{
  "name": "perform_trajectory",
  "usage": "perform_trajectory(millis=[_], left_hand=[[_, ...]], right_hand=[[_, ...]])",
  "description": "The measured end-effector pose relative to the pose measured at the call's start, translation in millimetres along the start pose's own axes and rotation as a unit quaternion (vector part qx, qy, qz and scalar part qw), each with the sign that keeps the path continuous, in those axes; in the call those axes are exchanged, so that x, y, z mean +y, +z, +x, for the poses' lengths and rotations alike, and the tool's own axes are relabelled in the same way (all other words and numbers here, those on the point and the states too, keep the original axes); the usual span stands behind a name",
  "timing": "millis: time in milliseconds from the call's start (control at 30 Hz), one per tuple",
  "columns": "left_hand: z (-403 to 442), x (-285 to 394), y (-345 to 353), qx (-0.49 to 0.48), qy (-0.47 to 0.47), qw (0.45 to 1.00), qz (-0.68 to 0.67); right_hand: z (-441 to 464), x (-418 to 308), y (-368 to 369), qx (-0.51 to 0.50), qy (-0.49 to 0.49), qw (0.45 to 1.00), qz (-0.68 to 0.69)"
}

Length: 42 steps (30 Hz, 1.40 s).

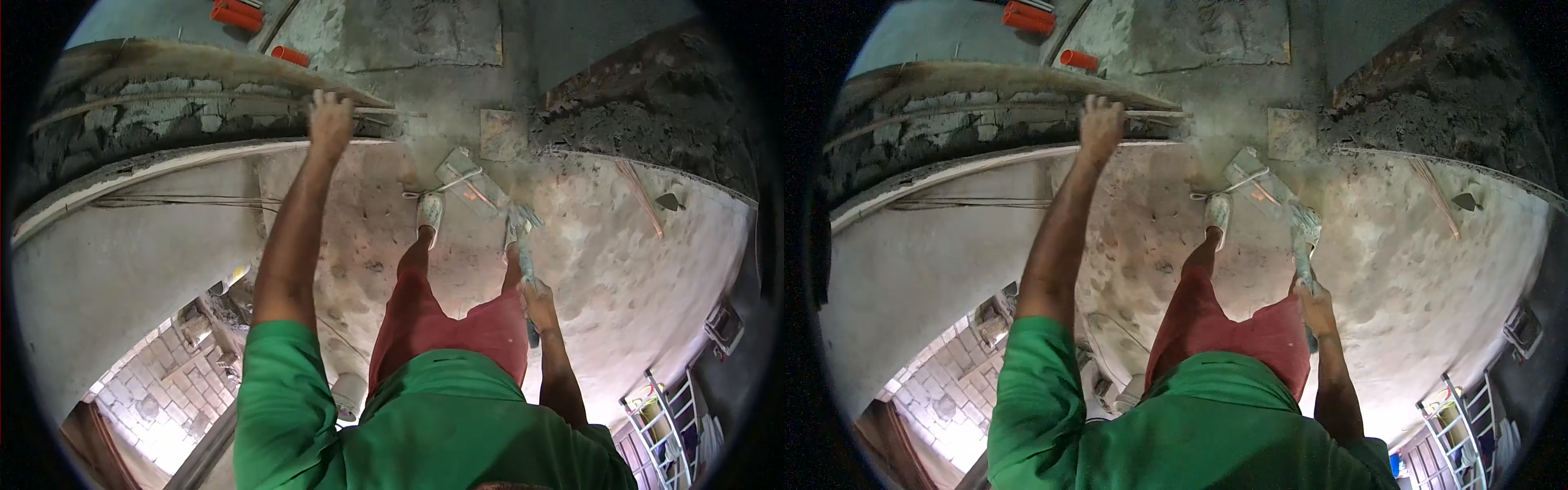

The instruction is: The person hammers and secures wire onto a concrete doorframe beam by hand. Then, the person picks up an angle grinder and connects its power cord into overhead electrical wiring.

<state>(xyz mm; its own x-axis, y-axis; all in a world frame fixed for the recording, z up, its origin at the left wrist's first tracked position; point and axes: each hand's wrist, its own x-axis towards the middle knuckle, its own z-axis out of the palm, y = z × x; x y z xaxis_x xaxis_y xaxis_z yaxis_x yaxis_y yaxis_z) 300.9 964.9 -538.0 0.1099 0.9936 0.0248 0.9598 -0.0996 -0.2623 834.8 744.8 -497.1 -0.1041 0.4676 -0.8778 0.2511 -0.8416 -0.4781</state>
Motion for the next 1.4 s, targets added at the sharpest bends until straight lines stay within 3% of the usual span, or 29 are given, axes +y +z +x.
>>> perform_trajectory(millis=[67,133,200,267,300,367,400,467,600,667,700,767,1000,1033,1133,1300,1400], left_hand=[[1.6,-15.6,-1.1,0.022,-0.001,0.999,0.034],[6.0,-18.3,-22.0,-0.114,0.017,0.992,0.050],[8.2,-27.8,1.0,-0.113,0.003,0.993,0.024],[9.8,-28.9,-2.4,-0.113,0.055,0.992,-0.033],[12.6,-33.6,8.9,-0.130,0.055,0.990,-0.022],[15.8,-32.1,4.9,-0.132,0.054,0.990,-0.022],[16.9,-32.7,2.7,-0.136,0.045,0.989,-0.021],[16.9,-34.1,6.4,-0.122,0.062,0.990,-0.020],[12.0,-32.2,12.6,-0.091,0.100,0.989,0.056],[14.1,-32.3,2.3,-0.100,0.103,0.988,0.050],[15.9,-30.8,-3.0,-0.109,0.102,0.988,0.043],[16.3,-28.6,-6.0,-0.124,0.089,0.988,0.028],[12.8,-32.7,23.0,-0.118,0.042,0.992,0.018],[7.2,-41.1,49.1,-0.073,0.069,0.994,0.034],[8.7,-10.2,0.9,-0.072,0.029,0.994,-0.074],[15.8,-8.6,-16.2,-0.068,0.056,0.992,-0.089],[17.6,-0.1,-24.5,-0.063,0.060,0.990,-0.113]], right_hand=[[11.0,-12.6,12.1,-0.008,-0.023,1.000,0.002],[31.4,-11.0,22.8,-0.017,-0.154,0.987,-0.033],[61.8,-24.4,41.7,0.022,-0.252,0.967,-0.042],[73.7,-71.3,70.7,0.151,-0.292,0.939,-0.104],[76.9,-90.7,76.6,0.158,-0.293,0.938,-0.101],[80.4,-115.3,89.5,0.010,-0.096,0.989,0.109],[83.8,-119.5,98.6,0.013,-0.097,0.989,0.114],[86.0,-124.6,117.7,-0.006,-0.067,0.965,0.255],[61.4,-146.4,156.2,0.000,-0.089,0.942,0.325],[54.5,-149.5,179.8,0.038,-0.047,0.922,0.382],[58.7,-148.4,187.6,0.039,-0.047,0.922,0.382],[72.3,-138.1,199.6,-0.055,-0.045,0.953,0.296],[69.4,-121.6,161.4,0.011,-0.051,0.933,0.356],[68.0,-117.8,154.4,0.022,-0.054,0.935,0.351],[67.4,-99.5,132.2,0.031,-0.049,0.949,0.311],[65.3,-60.5,106.9,0.034,-0.032,0.969,0.244],[49.0,-58.7,91.3,0.037,0.034,0.970,0.240]])
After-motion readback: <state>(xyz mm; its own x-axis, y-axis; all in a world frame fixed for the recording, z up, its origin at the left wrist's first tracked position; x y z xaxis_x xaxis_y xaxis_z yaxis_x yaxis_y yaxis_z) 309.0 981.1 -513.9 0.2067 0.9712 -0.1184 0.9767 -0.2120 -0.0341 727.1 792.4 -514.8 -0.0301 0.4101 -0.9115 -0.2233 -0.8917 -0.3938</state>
